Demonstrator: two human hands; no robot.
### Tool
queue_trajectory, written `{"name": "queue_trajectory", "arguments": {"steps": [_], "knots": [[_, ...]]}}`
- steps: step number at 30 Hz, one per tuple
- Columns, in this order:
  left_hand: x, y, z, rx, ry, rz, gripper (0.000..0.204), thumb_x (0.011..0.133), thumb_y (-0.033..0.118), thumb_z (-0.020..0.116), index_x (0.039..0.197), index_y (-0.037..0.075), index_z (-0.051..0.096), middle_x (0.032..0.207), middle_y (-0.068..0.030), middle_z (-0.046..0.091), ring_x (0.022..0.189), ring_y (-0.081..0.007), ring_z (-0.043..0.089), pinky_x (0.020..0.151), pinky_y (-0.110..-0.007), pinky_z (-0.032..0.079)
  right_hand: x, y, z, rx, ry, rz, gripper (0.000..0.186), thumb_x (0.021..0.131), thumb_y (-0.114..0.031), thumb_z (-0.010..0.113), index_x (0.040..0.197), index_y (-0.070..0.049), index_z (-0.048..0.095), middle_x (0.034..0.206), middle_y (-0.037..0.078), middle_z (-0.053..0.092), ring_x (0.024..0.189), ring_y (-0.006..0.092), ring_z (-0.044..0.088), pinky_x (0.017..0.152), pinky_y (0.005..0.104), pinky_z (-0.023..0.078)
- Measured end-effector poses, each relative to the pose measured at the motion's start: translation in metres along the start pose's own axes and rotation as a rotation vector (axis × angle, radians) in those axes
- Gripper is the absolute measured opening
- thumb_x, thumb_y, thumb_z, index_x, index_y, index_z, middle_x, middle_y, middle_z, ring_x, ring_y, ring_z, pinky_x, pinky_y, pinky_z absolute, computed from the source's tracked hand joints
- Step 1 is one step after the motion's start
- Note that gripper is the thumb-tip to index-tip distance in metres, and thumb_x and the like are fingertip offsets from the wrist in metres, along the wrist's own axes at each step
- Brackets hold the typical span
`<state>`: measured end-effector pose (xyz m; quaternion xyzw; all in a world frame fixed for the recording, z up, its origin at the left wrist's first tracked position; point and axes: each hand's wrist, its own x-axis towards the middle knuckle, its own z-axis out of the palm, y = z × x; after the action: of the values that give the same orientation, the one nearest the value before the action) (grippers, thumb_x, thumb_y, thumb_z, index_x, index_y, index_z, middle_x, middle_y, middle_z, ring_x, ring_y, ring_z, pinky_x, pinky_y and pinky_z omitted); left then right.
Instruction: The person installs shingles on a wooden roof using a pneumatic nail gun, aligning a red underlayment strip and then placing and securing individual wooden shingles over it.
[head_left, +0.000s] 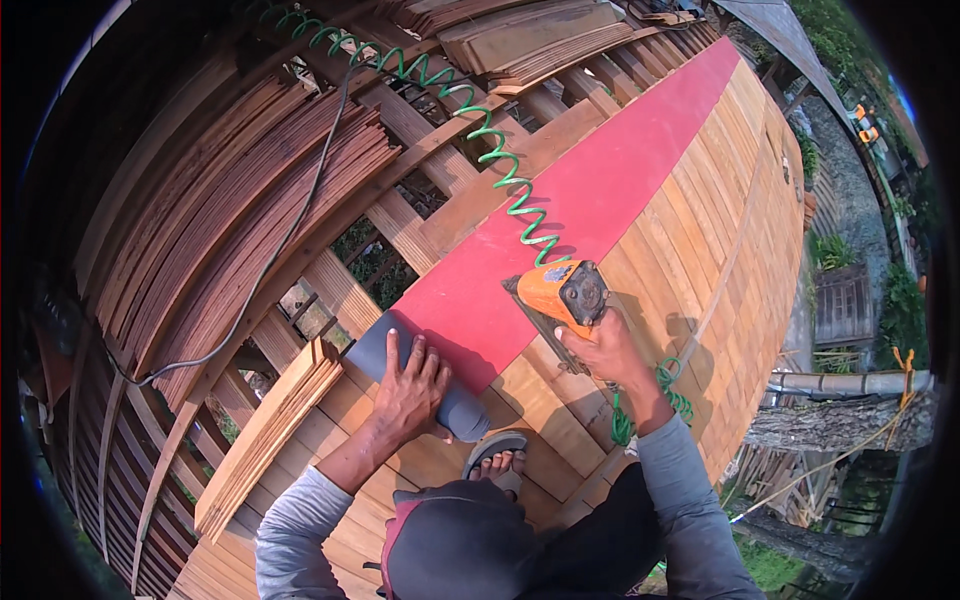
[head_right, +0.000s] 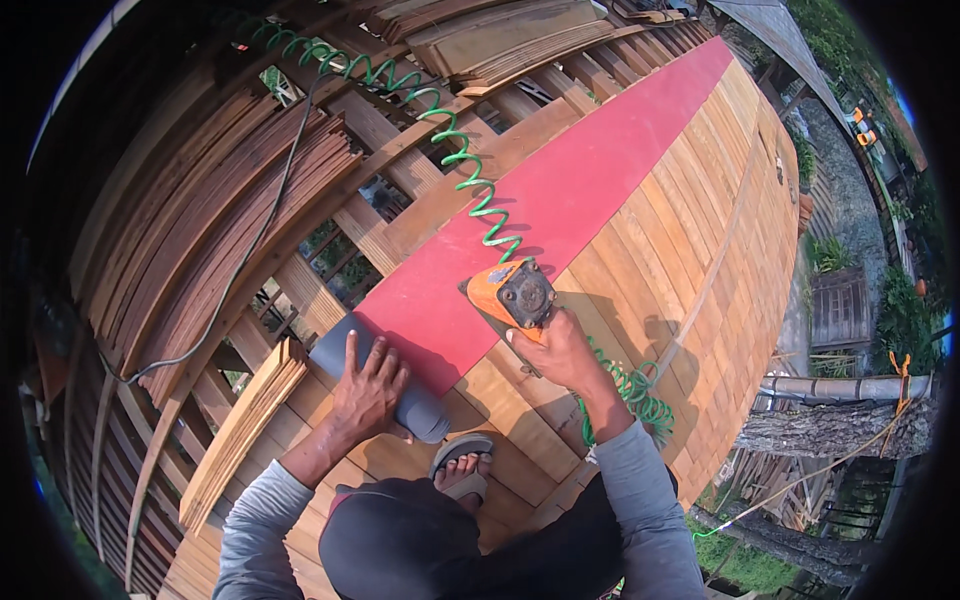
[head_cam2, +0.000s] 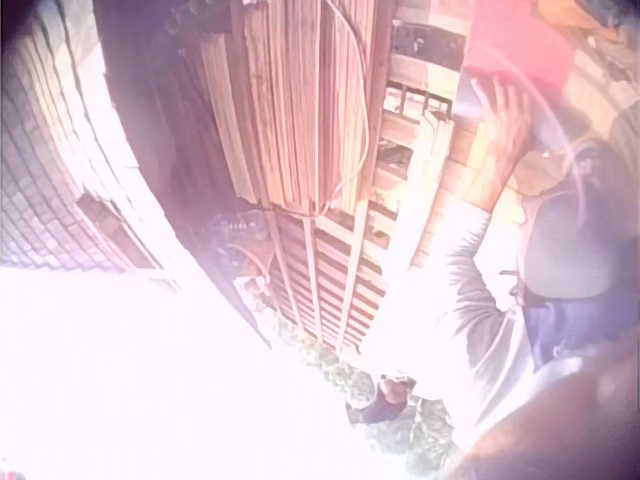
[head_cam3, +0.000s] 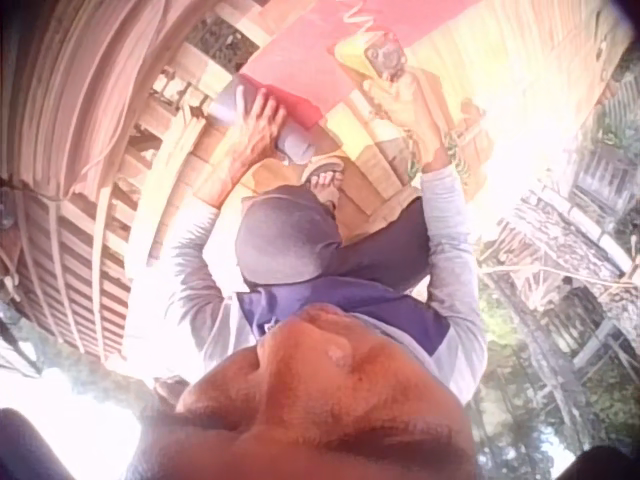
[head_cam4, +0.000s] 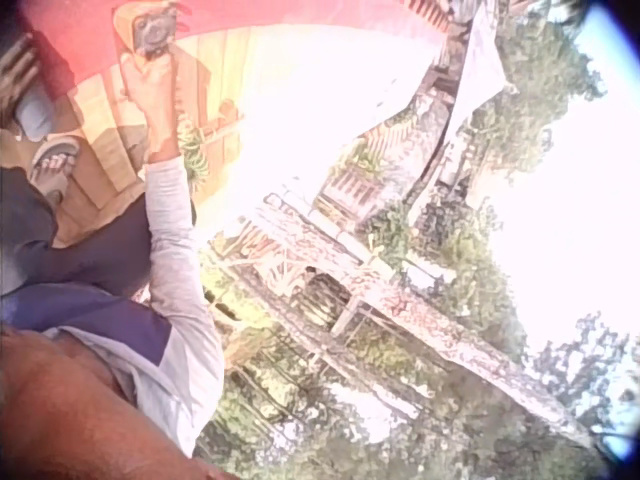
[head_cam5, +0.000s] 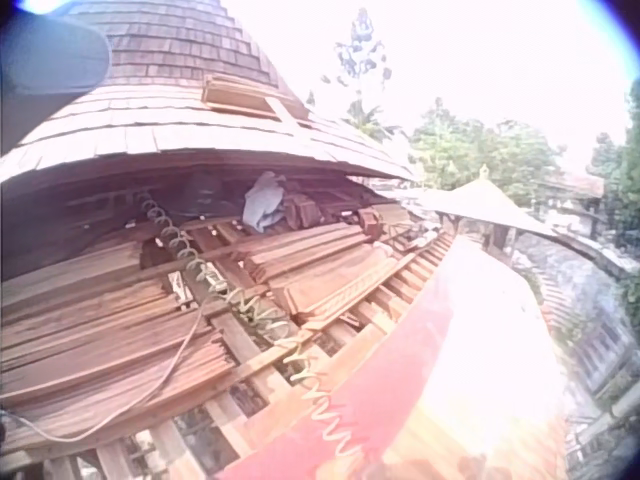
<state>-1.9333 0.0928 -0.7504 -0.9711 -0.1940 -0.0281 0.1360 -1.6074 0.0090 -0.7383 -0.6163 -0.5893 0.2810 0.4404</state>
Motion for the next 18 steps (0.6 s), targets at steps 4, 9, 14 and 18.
{"name": "queue_trajectory", "arguments": {"steps": [4, 9, 14, 18], "knots": [[0.008, -0.005, 0.003, -0.140, -0.293, 0.018, 0.097, 0.054, 0.082, 0.078, 0.104, 0.001, 0.068, 0.104, -0.0123, 0.066, 0.114, -0.0324, 0.061, 0.112, -0.055, 0.033, 0.027, -0.010, 0.041, 0.060, -0.138, 0.312, 0.022, 0.094, -0.012, 0.071, 0.113, -0.001, 0.070, 0.071, 0.001, 0.065, 0.059, 0.0077, 0.059, 0.057, 0.0287, 0.050], [0.011, -0.009, 0.008, -0.181, -0.232, 0.050, 0.096, 0.050, 0.084, 0.077, 0.101, 0.003, 0.069, 0.098, -0.0110, 0.066, 0.106, -0.0285, 0.063, 0.107, -0.054, 0.036, 0.043, -0.018, 0.074, -0.042, -0.110, 0.297, 0.029, 0.091, -0.024, 0.072, 0.091, 0.004, 0.067, 0.065, 0.020, 0.063, 0.059, 0.0321, 0.066, 0.060, 0.0451, 0.052], [0.022, -0.009, 0.007, -0.175, -0.333, 0.036, 0.100, 0.049, 0.088, 0.075, 0.101, 0.003, 0.069, 0.098, -0.0114, 0.066, 0.103, -0.0281, 0.063, 0.104, -0.052, 0.037, 0.050, -0.042, 0.076, -0.085, -0.136, 0.313, 0.030, 0.090, -0.026, 0.073, 0.096, 0.003, 0.069, 0.074, 0.024, 0.068, 0.072, 0.0426, 0.071, 0.065, 0.0475, 0.054], [0.030, -0.007, 0.010, -0.156, -0.362, 0.032, 0.101, 0.048, 0.089, 0.074, 0.100, 0.003, 0.069, 0.098, -0.0109, 0.066, 0.103, -0.0271, 0.063, 0.100, -0.050, 0.037, 0.051, -0.036, 0.081, -0.069, -0.128, 0.323, 0.030, 0.090, -0.026, 0.073, 0.101, 0.002, 0.069, 0.079, 0.025, 0.070, 0.078, 0.0442, 0.072, 0.068, 0.0477, 0.055]]}}
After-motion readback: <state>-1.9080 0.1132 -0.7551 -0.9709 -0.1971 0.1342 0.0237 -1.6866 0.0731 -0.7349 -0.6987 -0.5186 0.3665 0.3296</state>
